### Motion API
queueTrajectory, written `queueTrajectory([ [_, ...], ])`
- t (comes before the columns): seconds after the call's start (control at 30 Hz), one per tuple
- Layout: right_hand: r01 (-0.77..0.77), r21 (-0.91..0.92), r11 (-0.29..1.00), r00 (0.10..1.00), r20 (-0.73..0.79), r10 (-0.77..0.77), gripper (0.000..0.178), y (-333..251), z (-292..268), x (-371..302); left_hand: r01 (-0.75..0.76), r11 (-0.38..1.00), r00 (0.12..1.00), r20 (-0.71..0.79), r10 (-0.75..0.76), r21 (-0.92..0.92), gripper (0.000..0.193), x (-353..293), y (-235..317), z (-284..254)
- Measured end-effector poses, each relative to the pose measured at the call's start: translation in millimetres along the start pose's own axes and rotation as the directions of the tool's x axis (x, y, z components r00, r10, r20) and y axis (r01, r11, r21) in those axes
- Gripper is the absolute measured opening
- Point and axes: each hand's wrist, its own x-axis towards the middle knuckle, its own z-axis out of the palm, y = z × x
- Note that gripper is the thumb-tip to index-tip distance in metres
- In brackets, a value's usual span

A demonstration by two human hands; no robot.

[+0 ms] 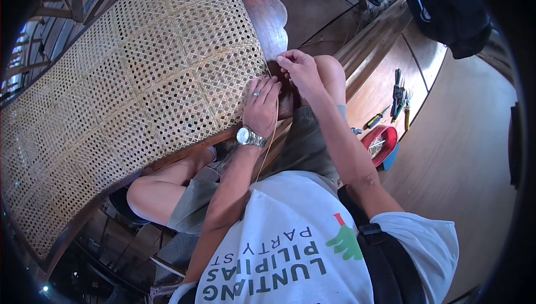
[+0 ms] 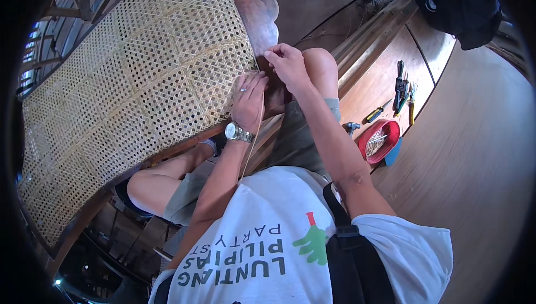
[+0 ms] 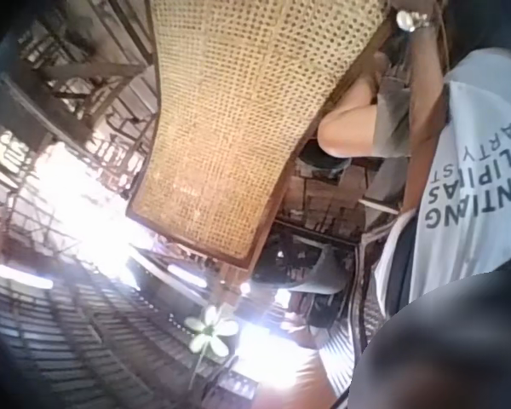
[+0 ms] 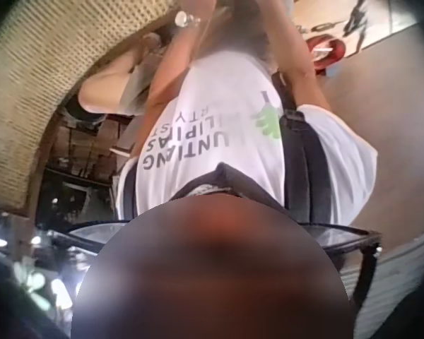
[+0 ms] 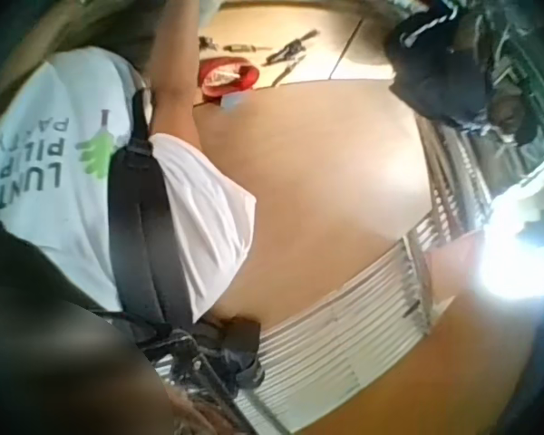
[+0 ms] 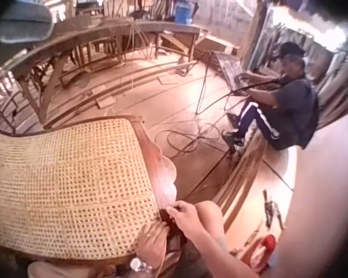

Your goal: Repairing the seat of a cane chair using cane strips and a hammer.

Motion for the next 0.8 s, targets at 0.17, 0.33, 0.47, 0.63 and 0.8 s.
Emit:
queueTrajectory([
  [0.17,0.043,-0.102,0.994,0.998,0.043,-0.039,0.019,9,4,15,-0.034,0.985,0.999,0.019,0.038,-0.169,0.032,-1,0,-2],
  [0.33,0.053,-0.202,0.978,0.998,-0.005,-0.055,0.022,15,12,14,-0.062,0.982,0.996,0.046,0.071,-0.177,0.035,-2,2,-6],
  [0.47,0.06,-0.295,0.954,0.995,-0.056,-0.08,0.022,11,18,12,-0.066,0.973,0.996,0.044,0.077,-0.219,0.035,-1,2,-5],
  [0.63,-0.015,-0.225,0.974,0.998,-0.062,0.001,0.022,6,18,9,-0.075,0.965,0.996,0.03,0.086,-0.25,0.034,-3,-1,-1],
  [0.8,-0.069,-0.209,0.975,0.996,-0.066,0.056,0.024,6,19,10,-0.094,0.963,0.991,0.069,0.115,-0.252,0.033,-6,-4,0],
])
